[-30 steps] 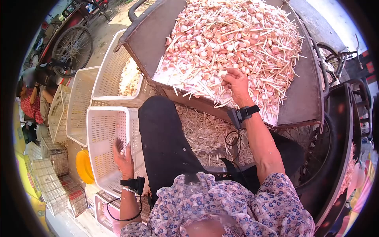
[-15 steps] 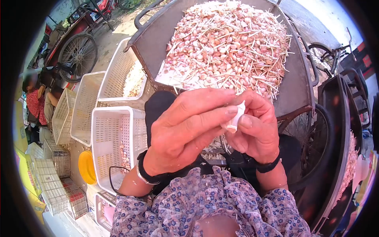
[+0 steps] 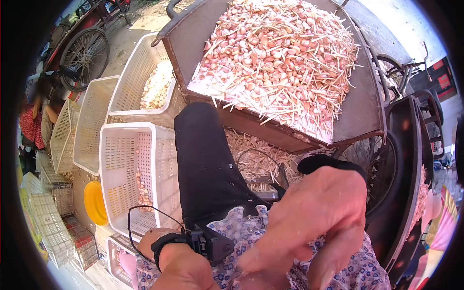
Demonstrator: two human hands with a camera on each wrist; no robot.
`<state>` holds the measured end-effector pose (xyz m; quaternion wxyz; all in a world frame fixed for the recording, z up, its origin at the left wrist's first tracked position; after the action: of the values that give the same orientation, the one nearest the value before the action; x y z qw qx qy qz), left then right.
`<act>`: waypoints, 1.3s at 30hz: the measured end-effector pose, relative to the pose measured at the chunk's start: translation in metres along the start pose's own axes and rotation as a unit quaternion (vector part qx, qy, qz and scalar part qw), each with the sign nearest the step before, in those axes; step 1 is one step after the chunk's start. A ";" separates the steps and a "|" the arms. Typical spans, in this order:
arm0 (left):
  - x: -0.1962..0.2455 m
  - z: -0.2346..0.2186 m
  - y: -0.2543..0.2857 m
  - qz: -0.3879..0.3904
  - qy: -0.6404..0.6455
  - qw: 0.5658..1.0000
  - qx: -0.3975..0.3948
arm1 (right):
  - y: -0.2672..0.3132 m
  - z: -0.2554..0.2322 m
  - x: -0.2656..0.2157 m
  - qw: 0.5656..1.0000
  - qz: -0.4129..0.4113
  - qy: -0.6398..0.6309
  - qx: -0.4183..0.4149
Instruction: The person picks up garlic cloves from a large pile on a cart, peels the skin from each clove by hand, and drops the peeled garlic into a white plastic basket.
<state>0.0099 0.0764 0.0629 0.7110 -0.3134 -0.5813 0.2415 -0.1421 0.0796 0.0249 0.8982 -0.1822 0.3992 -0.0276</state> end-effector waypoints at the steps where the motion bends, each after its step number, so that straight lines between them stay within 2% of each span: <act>1: -0.008 -0.003 -0.005 0.012 0.026 0.999 -0.014 | -0.007 -0.028 -0.008 0.986 0.038 0.068 0.144; 2: -0.016 -0.006 -0.008 0.018 0.041 0.999 -0.025 | -0.017 -0.076 -0.010 0.962 -0.033 0.124 0.240; 3: -0.022 -0.010 -0.011 0.019 0.055 0.998 -0.034 | -0.021 -0.125 -0.014 0.912 -0.072 0.253 0.314; 4: -0.028 -0.014 -0.015 0.016 0.065 0.997 -0.041 | -0.026 -0.166 -0.013 0.854 -0.077 0.387 0.340; 5: -0.033 -0.016 -0.018 0.012 0.069 0.997 -0.044 | -0.029 -0.201 -0.007 0.833 -0.034 0.419 0.360; 6: -0.038 -0.019 -0.023 0.008 0.073 0.996 -0.044 | -0.033 -0.228 0.002 0.794 0.006 0.486 0.366; 7: -0.043 -0.020 -0.027 0.004 0.076 0.996 -0.046 | -0.038 -0.254 0.010 0.739 0.019 0.603 0.300; 9: -0.054 -0.023 -0.036 -0.005 0.065 0.996 -0.058 | -0.054 -0.283 0.033 0.654 0.001 0.726 0.213; 12: -0.075 -0.025 -0.058 0.010 -0.023 0.989 -0.148 | -0.072 -0.318 0.065 0.573 0.045 0.801 0.170; 13: -0.086 -0.028 -0.066 0.030 -0.033 0.978 -0.204 | -0.073 -0.327 0.077 0.560 0.065 0.809 0.166; 15: -0.101 -0.046 -0.058 -0.045 -0.124 0.969 -0.209 | -0.077 -0.347 0.089 0.525 0.096 0.831 0.159; 16: -0.120 -0.058 -0.049 0.028 -0.185 0.968 -0.165 | -0.078 -0.350 0.093 0.513 0.099 0.837 0.164; 17: -0.139 -0.069 -0.039 0.095 -0.251 0.957 -0.111 | -0.079 -0.353 0.093 0.517 0.098 0.833 0.172; 18: -0.156 -0.086 -0.044 0.045 -0.318 0.936 -0.148 | -0.079 -0.352 0.091 0.523 0.100 0.827 0.180; 19: -0.189 -0.104 -0.036 -0.038 -0.357 0.931 -0.065 | -0.078 -0.352 0.088 0.528 0.101 0.821 0.190; 20: -0.239 -0.132 -0.028 -0.150 -0.385 0.907 -0.086 | -0.076 -0.351 0.082 0.534 0.080 0.815 0.208; 21: -0.285 -0.165 -0.017 -0.258 -0.409 0.869 -0.105 | -0.072 -0.346 0.074 0.593 0.078 0.761 0.251; 23: -0.334 -0.197 0.013 -0.232 -0.584 0.750 -0.205 | -0.058 -0.330 0.061 0.698 0.067 0.633 0.329; 24: -0.329 -0.183 0.009 -0.238 -0.524 0.796 -0.188 | -0.050 -0.319 0.060 0.767 0.043 0.533 0.355; 26: -0.302 -0.127 0.001 -0.252 -0.396 0.869 -0.155 | -0.044 -0.265 0.054 0.838 -0.016 0.419 0.350; 27: -0.281 -0.088 -0.006 -0.222 -0.321 0.904 -0.174 | -0.044 -0.236 0.048 0.867 -0.047 0.360 0.341; 28: -0.259 -0.046 -0.016 -0.187 -0.239 0.933 -0.193 | -0.042 -0.207 0.042 0.876 -0.074 0.383 0.283; 29: -0.235 -0.009 -0.021 -0.130 -0.190 0.942 -0.246 | -0.038 -0.177 0.034 0.879 -0.100 0.408 0.226; 31: -0.190 0.045 -0.024 -0.060 -0.088 0.933 -0.344 | -0.036 -0.107 0.002 0.824 -0.163 0.532 0.105; 32: -0.167 0.062 -0.030 0.074 -0.095 0.911 -0.394 | -0.025 -0.087 -0.011 0.804 -0.190 0.554 0.102; 33: -0.148 0.067 -0.030 0.080 -0.061 0.923 -0.371 | -0.013 -0.069 -0.022 0.783 -0.217 0.574 0.100; 35: -0.109 0.075 -0.027 0.066 -0.006 0.939 -0.337 | 0.016 -0.041 -0.042 0.825 -0.245 0.498 0.108; 36: -0.094 0.075 -0.019 0.094 0.064 0.948 -0.296 | 0.032 -0.029 -0.050 0.846 -0.269 0.450 0.102; 37: -0.083 0.069 -0.004 0.118 0.134 0.951 -0.253 | 0.042 -0.017 -0.055 0.856 -0.307 0.412 0.061; 38: -0.077 0.038 0.023 0.115 0.289 0.931 -0.193 | 0.053 -0.006 -0.060 0.863 -0.341 0.373 0.017; 39: -0.071 0.013 0.049 0.107 0.324 0.923 -0.180 | 0.062 0.007 -0.064 0.864 -0.372 0.338 -0.020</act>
<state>-0.0163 0.0616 -0.0189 0.7621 -0.5573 -0.3162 0.0927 -0.1866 0.1523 0.0531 0.6271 -0.3148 0.5814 -0.4120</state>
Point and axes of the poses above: each hand's wrist, its own y-axis away from the middle knuckle, its own z-axis out of the palm, x = y × z, the point moved 5 cm from there along -y, towards the middle knuckle, and after that the axes turned 13 degrees about -y, right-handed, at the moved point
